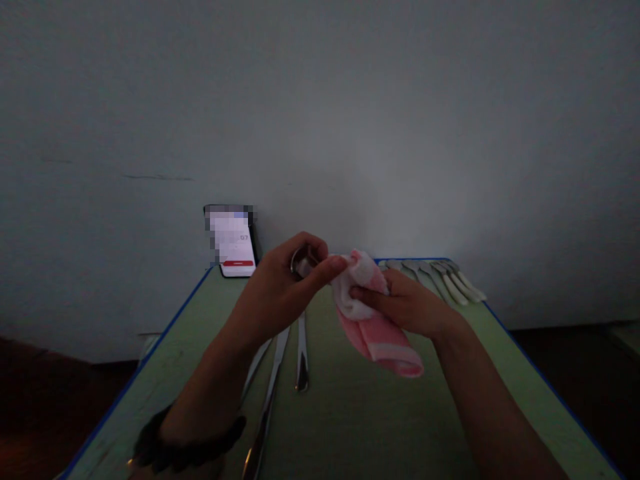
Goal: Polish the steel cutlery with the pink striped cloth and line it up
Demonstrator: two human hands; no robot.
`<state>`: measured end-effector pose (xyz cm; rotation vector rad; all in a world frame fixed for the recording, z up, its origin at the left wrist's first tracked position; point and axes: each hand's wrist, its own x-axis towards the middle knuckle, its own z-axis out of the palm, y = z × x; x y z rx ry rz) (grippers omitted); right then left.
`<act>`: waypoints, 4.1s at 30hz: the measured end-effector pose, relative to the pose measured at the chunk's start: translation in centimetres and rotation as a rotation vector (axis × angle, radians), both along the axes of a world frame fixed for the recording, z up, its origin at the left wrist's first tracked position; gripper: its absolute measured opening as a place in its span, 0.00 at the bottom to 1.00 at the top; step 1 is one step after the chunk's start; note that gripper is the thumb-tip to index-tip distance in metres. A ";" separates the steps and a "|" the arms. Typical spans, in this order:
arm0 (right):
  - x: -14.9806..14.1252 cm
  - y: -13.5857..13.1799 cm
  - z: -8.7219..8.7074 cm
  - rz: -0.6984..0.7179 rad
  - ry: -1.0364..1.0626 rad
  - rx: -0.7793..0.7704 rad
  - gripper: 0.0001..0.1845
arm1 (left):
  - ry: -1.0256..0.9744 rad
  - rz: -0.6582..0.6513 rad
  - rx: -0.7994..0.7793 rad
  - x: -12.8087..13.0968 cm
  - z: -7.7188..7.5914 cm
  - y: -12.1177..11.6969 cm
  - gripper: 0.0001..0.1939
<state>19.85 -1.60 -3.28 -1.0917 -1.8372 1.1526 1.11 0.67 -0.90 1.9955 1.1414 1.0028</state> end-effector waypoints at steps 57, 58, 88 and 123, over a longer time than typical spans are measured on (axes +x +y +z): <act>4.3 -1.4 3.0 0.163 -0.337 -0.021 0.15 | 0.508 -0.241 0.275 -1.0 0.6 -1.4 0.13; 3.9 -1.4 3.0 0.183 -0.333 -0.020 0.15 | 0.523 -0.260 0.289 -0.8 0.6 -1.5 0.13; 4.1 0.1 1.2 0.295 -0.454 -0.061 0.19 | 0.438 -0.451 0.070 0.3 -1.0 -0.2 0.20; 5.3 0.7 0.1 0.239 -0.437 -0.151 0.22 | 0.399 -0.406 -0.032 -1.2 -1.6 0.9 0.24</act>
